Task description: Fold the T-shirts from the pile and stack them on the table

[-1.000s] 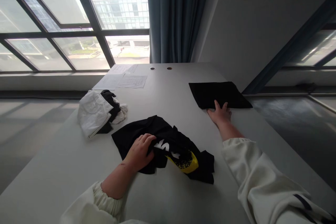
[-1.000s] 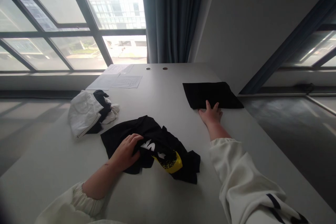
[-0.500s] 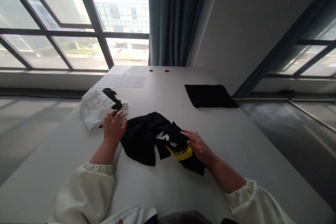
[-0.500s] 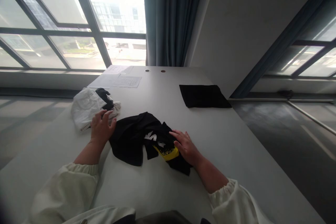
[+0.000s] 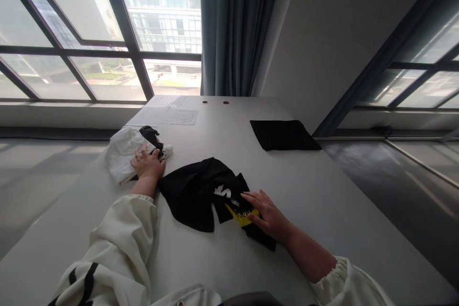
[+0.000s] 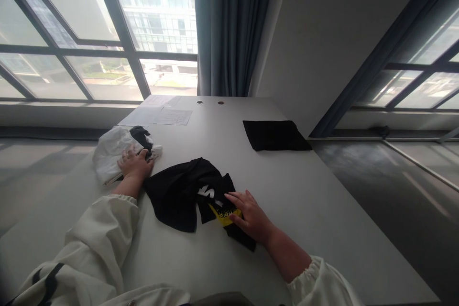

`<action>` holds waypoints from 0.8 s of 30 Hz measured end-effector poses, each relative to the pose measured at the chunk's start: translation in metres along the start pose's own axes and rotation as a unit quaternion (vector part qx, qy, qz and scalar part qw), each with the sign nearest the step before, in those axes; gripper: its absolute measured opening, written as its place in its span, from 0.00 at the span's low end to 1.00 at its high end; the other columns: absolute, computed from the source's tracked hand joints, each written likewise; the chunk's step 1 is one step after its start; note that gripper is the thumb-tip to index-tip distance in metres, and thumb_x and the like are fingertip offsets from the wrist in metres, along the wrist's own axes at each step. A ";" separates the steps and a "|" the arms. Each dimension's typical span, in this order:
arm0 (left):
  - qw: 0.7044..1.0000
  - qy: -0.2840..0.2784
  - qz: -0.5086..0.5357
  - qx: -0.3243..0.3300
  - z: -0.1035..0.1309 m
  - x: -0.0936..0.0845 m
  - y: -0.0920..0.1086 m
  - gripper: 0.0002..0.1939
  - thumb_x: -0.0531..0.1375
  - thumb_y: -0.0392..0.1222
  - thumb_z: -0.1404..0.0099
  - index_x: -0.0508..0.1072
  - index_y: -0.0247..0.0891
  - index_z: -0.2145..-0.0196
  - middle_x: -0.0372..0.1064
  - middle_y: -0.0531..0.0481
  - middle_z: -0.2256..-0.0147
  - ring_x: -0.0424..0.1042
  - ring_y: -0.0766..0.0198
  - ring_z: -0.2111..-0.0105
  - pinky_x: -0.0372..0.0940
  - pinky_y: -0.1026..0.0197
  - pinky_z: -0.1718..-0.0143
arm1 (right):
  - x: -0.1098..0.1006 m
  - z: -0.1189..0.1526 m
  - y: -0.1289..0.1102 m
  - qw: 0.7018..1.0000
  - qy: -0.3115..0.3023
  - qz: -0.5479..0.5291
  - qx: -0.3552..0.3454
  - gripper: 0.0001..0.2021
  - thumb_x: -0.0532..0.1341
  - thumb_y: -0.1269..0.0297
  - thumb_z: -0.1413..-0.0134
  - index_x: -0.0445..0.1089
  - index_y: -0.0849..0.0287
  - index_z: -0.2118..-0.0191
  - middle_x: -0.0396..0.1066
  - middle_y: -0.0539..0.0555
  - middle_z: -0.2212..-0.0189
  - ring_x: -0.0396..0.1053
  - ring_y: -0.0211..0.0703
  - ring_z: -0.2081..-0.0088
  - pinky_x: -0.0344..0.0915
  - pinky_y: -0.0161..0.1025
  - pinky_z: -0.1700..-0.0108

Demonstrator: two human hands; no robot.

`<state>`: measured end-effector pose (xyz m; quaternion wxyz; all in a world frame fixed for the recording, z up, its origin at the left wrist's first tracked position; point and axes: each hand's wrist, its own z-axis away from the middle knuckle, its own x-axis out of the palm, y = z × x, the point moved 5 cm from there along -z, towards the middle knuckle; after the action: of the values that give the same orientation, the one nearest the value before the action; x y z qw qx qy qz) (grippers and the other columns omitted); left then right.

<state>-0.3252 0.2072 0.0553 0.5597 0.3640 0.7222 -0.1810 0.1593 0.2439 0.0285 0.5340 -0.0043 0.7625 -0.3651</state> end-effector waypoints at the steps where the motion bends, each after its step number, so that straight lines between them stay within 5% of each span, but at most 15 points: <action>1: 1.000 0.003 -0.004 0.005 0.001 -0.001 -0.009 0.24 0.62 0.51 0.33 0.75 0.44 0.42 0.46 0.36 0.26 0.45 0.31 0.28 0.49 0.27 0.35 | 0.000 0.000 0.000 1.000 0.000 -0.004 0.000 0.31 0.55 0.42 0.29 0.62 0.49 0.28 0.66 0.62 0.32 0.63 0.61 0.31 0.42 0.71 0.26; 6: 0.999 0.033 -0.020 0.006 0.021 -0.014 -0.054 0.19 0.61 0.46 0.35 0.76 0.40 0.48 0.53 0.35 0.28 0.51 0.35 0.30 0.50 0.29 0.34 | 0.000 -0.001 -0.001 1.000 -0.001 -0.007 -0.007 0.30 0.60 0.47 0.32 0.64 0.50 0.29 0.68 0.62 0.34 0.65 0.60 0.33 0.43 0.69 0.26; 10: 0.999 0.045 -0.021 -0.011 0.047 -0.026 -0.063 0.19 0.59 0.39 0.35 0.75 0.37 0.47 0.54 0.33 0.28 0.51 0.35 0.29 0.49 0.28 0.33 | 0.001 -0.005 0.000 1.000 0.011 0.009 -0.003 0.27 0.63 0.54 0.34 0.67 0.51 0.32 0.70 0.61 0.36 0.67 0.58 0.35 0.46 0.68 0.26; 15: 0.994 0.081 0.032 0.061 0.081 -0.046 -0.022 0.19 0.56 0.42 0.30 0.73 0.41 0.44 0.57 0.37 0.29 0.50 0.41 0.27 0.43 0.31 0.29 | 0.002 -0.011 0.002 0.999 0.043 0.011 -0.015 0.11 0.64 0.60 0.37 0.77 0.52 0.50 0.75 0.59 0.43 0.72 0.57 0.42 0.53 0.68 0.29; 20: 0.947 -0.064 0.160 0.270 0.132 -0.031 0.053 0.21 0.57 0.46 0.28 0.72 0.44 0.40 0.74 0.42 0.42 0.72 0.50 0.41 0.64 0.49 0.39 | -0.014 -0.011 0.017 0.991 0.122 -0.041 -0.023 0.07 0.59 0.64 0.37 0.74 0.53 0.57 0.78 0.57 0.56 0.74 0.52 0.52 0.71 0.54 0.44; 24: 0.964 -0.072 0.126 0.222 0.151 -0.018 0.075 0.21 0.57 0.40 0.29 0.73 0.40 0.40 0.77 0.40 0.47 0.77 0.50 0.50 0.68 0.51 0.50 | -0.042 -0.002 0.047 0.964 0.256 -0.011 0.065 0.07 0.58 0.62 0.38 0.72 0.53 0.58 0.75 0.58 0.60 0.74 0.54 0.56 0.72 0.52 0.48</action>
<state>-0.1664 0.1508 0.0369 0.5334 0.5529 0.5704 -0.2905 0.1935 0.2966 0.0361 0.3162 0.1153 0.8482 -0.4090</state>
